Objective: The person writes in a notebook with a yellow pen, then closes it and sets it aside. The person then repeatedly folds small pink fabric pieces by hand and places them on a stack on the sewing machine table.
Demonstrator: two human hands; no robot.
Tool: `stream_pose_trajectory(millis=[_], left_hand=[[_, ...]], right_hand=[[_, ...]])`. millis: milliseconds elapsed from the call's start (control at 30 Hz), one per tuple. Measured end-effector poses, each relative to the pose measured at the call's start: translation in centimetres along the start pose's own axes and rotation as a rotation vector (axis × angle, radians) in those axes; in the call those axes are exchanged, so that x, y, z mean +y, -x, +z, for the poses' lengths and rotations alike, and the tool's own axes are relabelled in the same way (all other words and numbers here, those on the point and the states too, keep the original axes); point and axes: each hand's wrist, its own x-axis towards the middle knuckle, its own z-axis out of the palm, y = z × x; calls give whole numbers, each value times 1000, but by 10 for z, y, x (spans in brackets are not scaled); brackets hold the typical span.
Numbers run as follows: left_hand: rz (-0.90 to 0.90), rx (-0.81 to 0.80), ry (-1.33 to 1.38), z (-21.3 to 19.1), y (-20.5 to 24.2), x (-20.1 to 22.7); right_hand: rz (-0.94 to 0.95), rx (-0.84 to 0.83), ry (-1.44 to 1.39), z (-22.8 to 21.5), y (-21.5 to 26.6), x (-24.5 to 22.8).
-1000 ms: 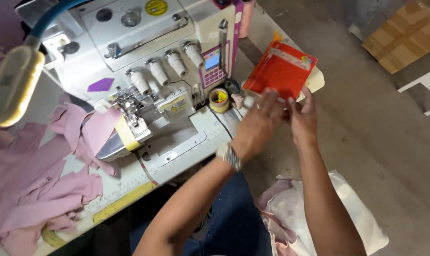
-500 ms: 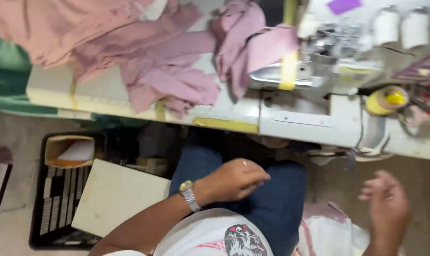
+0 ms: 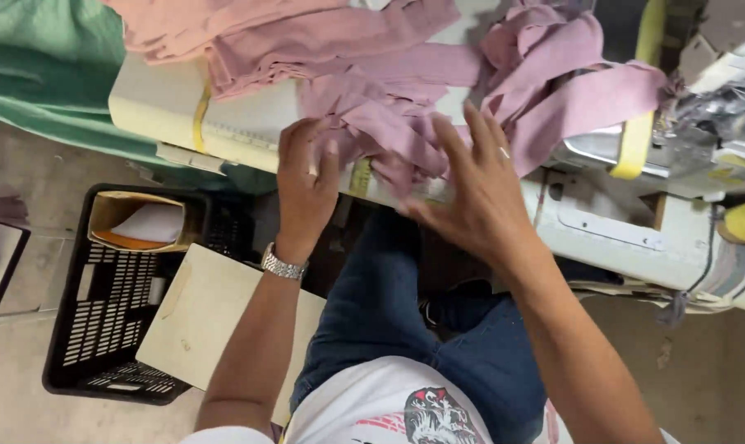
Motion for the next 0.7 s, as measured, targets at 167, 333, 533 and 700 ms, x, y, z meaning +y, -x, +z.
stream_pose_trajectory(millis=[167,333,533,700], left_hand=[[11,-118,-33,1,8,-32],[-29,-158,63,-8,3,-48],[-44,-260,106,-4,-23,-56],[-236,-67,341,2,-39,-52]], right_hand=[[149,-212,154,67,-69,-6],[83,33,156,89,-64,5],[36,20,119,95,-84,27],[282,75,-505,96,-76,47]])
